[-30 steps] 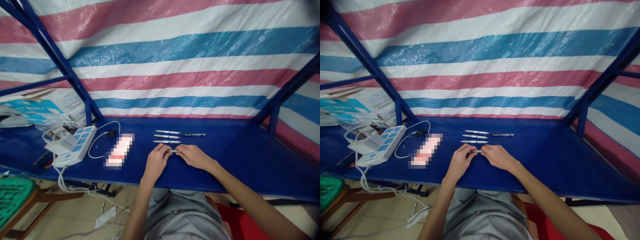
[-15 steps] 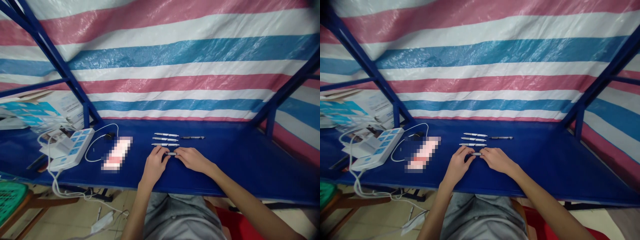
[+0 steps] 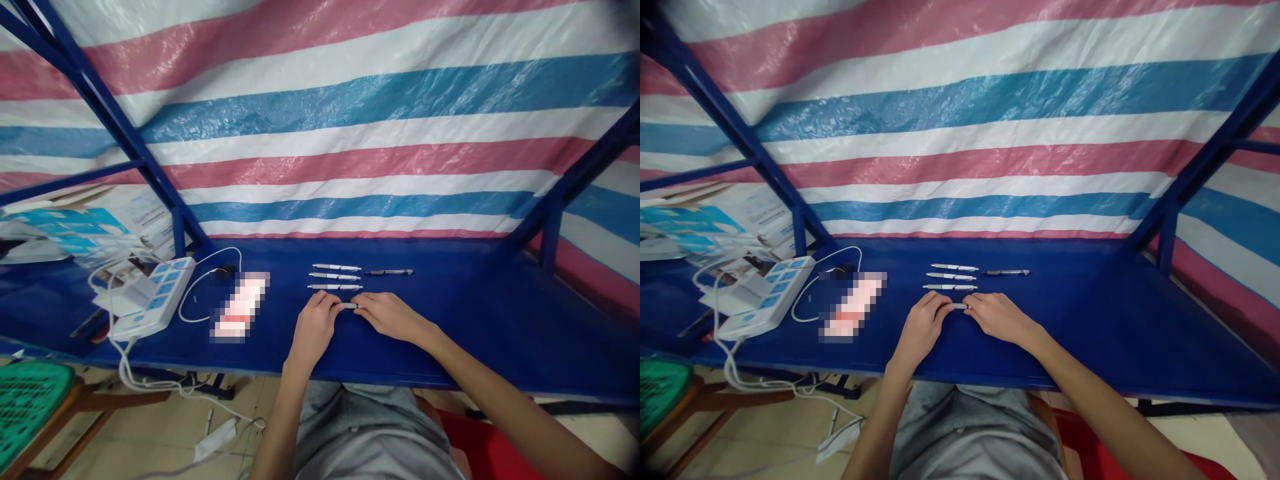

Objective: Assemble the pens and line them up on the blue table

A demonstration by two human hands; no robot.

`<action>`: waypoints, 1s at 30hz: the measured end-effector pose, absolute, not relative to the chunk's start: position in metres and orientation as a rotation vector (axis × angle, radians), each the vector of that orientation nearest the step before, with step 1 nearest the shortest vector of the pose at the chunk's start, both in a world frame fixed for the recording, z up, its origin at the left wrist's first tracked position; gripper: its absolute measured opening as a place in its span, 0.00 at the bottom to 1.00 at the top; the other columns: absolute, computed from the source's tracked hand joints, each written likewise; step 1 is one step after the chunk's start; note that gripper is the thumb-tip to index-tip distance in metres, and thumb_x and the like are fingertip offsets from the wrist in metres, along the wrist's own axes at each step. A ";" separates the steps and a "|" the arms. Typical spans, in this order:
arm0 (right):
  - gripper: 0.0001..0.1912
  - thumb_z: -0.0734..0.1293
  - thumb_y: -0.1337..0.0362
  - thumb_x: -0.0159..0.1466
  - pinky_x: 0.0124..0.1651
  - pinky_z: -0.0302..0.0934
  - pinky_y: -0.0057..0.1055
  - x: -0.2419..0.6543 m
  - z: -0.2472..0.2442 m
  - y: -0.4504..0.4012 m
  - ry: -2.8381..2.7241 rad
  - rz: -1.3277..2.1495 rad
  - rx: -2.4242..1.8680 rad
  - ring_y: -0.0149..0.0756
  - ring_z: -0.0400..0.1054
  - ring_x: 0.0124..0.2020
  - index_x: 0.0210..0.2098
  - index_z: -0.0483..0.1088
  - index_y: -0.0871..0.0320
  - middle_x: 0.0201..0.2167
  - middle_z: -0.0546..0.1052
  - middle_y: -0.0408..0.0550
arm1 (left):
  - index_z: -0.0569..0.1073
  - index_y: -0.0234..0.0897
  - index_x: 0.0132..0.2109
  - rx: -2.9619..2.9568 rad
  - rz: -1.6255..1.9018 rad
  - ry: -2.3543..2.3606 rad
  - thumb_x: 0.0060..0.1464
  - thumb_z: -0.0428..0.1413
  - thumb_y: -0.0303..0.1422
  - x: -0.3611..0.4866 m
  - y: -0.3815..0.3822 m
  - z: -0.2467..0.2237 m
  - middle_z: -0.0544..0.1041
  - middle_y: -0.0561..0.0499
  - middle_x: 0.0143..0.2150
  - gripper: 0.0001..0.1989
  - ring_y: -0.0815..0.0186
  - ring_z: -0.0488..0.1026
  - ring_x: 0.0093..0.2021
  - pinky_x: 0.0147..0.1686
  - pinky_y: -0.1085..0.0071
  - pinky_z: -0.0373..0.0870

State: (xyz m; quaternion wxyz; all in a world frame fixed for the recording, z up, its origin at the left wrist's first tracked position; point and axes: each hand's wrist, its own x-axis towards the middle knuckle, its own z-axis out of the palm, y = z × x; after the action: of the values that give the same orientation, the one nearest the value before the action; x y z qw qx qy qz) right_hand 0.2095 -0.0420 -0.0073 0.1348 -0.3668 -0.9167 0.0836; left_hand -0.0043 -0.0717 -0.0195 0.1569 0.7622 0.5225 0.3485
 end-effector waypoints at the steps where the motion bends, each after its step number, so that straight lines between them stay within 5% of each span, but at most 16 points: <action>1: 0.10 0.59 0.64 0.76 0.37 0.62 0.31 0.210 -0.007 -0.042 -2.654 0.246 -1.058 0.42 0.75 0.40 0.48 0.71 0.58 0.42 0.79 0.51 | 0.75 0.38 0.41 2.178 0.983 1.508 0.70 0.50 0.34 -0.004 -0.072 -0.019 0.75 0.50 0.40 0.11 0.62 0.74 0.42 0.44 0.67 0.69; 9: 0.10 0.58 0.64 0.76 0.38 0.62 0.32 0.210 -0.004 -0.043 -2.649 0.259 -1.065 0.43 0.75 0.40 0.48 0.71 0.59 0.42 0.79 0.52 | 0.73 0.42 0.48 2.141 1.042 1.450 0.65 0.57 0.33 -0.004 -0.073 -0.019 0.76 0.53 0.43 0.06 0.65 0.75 0.41 0.42 0.69 0.69; 18: 0.12 0.57 0.62 0.77 0.38 0.62 0.31 0.210 -0.006 -0.043 -2.651 0.253 -1.075 0.43 0.75 0.41 0.49 0.70 0.58 0.42 0.79 0.51 | 0.74 0.42 0.44 2.160 1.033 1.473 0.66 0.54 0.31 -0.004 -0.073 -0.018 0.76 0.54 0.41 0.04 0.66 0.75 0.39 0.42 0.71 0.69; 30: 0.11 0.57 0.61 0.77 0.37 0.60 0.31 0.210 -0.006 -0.043 -2.616 0.265 -1.070 0.42 0.75 0.38 0.47 0.69 0.58 0.40 0.78 0.50 | 0.74 0.39 0.37 2.159 1.030 1.567 0.70 0.49 0.40 -0.004 -0.074 -0.018 0.73 0.52 0.35 0.15 0.65 0.73 0.35 0.37 0.70 0.67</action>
State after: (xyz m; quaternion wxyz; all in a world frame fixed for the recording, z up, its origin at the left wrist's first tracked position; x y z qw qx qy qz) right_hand 0.2101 -0.0432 -0.0064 0.1507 -0.3727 -0.9110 0.0924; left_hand -0.0044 -0.0735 -0.0180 0.1403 0.7475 0.5426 0.3566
